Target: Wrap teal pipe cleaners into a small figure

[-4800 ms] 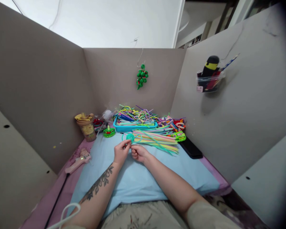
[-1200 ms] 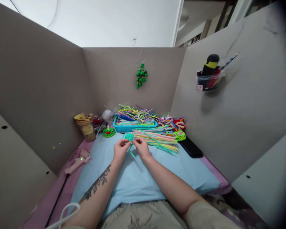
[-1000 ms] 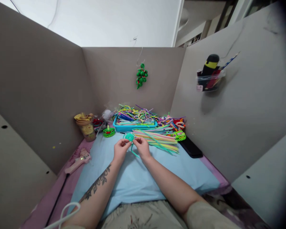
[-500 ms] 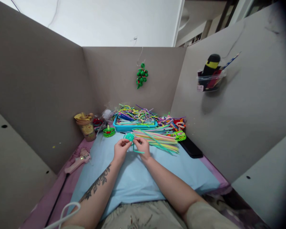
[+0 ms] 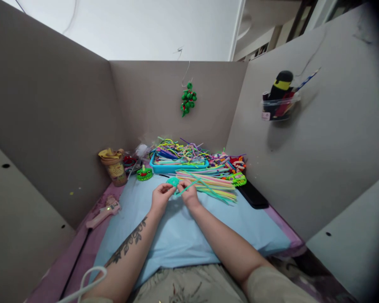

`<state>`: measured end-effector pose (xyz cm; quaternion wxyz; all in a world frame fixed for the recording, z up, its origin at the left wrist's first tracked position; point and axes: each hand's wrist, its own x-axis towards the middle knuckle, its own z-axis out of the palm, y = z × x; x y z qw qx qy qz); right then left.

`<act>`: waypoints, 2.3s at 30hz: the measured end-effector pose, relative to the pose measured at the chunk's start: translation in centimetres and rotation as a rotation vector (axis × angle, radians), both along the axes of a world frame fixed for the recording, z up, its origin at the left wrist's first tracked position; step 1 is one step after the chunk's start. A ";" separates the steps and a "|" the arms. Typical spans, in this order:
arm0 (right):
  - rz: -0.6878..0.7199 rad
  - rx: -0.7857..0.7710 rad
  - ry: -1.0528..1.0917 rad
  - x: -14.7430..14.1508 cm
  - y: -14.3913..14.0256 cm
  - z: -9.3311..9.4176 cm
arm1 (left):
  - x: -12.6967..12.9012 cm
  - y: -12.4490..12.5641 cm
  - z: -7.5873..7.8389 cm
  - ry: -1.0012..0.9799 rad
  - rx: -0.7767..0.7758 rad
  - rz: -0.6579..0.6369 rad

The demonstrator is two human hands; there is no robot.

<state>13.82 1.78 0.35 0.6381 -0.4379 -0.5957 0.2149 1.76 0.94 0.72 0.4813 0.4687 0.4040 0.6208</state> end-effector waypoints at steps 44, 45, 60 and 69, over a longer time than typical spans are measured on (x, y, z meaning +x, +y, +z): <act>0.026 -0.012 -0.072 0.1 0.3 -0.2 | -0.8 1.0 -0.5 -0.024 -0.011 0.015; 0.032 -0.017 -0.046 0.2 0.3 -0.2 | -0.7 1.0 -0.5 -0.015 0.005 0.014; 0.093 -0.166 0.184 0.4 0.8 -1.3 | -0.7 0.8 -0.4 0.034 0.081 -0.032; 0.148 -0.140 0.210 1.7 1.1 -0.5 | -0.9 0.9 -0.7 0.091 0.094 -0.101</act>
